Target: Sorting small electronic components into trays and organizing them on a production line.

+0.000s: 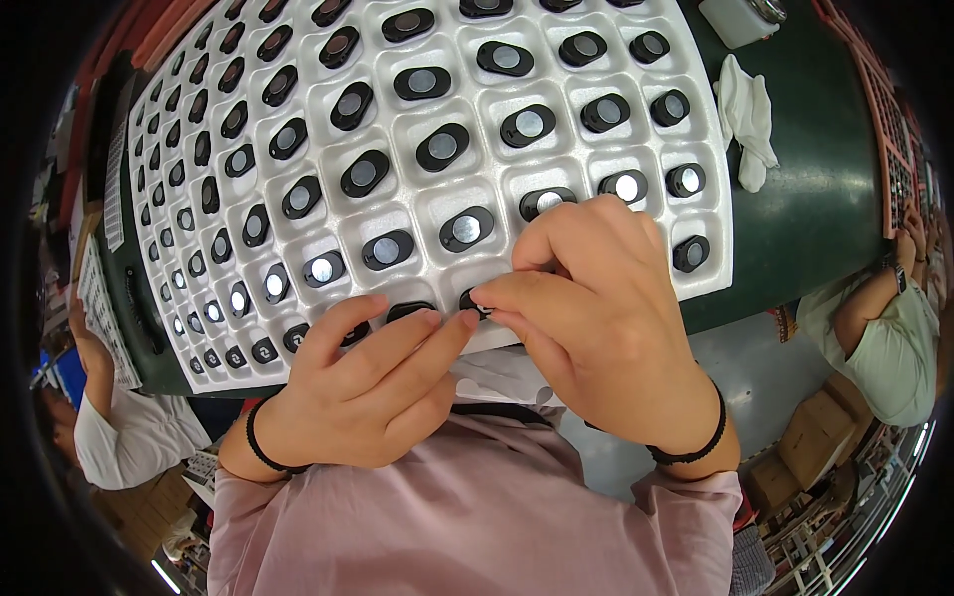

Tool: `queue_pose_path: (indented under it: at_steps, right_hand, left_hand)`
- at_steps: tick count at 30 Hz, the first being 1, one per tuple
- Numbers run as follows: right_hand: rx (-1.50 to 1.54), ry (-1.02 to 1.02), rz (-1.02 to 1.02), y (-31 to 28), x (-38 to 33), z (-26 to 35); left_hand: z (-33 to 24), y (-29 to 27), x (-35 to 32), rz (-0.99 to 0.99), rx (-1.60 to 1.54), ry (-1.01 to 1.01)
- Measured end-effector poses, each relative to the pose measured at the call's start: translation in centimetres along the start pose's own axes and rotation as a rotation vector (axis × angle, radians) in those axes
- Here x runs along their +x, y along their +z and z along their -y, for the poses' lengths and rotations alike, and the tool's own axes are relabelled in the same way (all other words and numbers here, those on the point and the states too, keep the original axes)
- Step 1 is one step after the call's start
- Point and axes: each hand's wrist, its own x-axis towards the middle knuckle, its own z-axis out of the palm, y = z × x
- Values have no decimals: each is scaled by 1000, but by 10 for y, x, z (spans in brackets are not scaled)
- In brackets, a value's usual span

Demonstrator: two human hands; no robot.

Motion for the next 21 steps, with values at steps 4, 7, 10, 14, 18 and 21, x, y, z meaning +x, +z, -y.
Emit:
queue_pose_path:
  at_steps: [4, 7, 10, 14, 18, 21]
  right_hand:
    - [0, -9, 2, -1, 0, -1]
    - [-1, -9, 8, -1, -1, -2]
    - [-1, -38, 3, 0, -2, -4]
    - [2, -41, -9, 0, -3, -2]
    - [20, -86, -90, 3, -15, -3]
    - [-26, -116, -50, -3, -30, 3]
  left_hand:
    - [0, 0, 3, 7, 13, 5]
    - [0, 1, 5, 13, 42, 18]
    - [0, 0, 6, 25, 56, 33]
    - [0, 0, 4, 30, 35, 23]
    - [1, -3, 4, 33, 23, 26]
    - [1, -1, 0, 10, 23, 27]
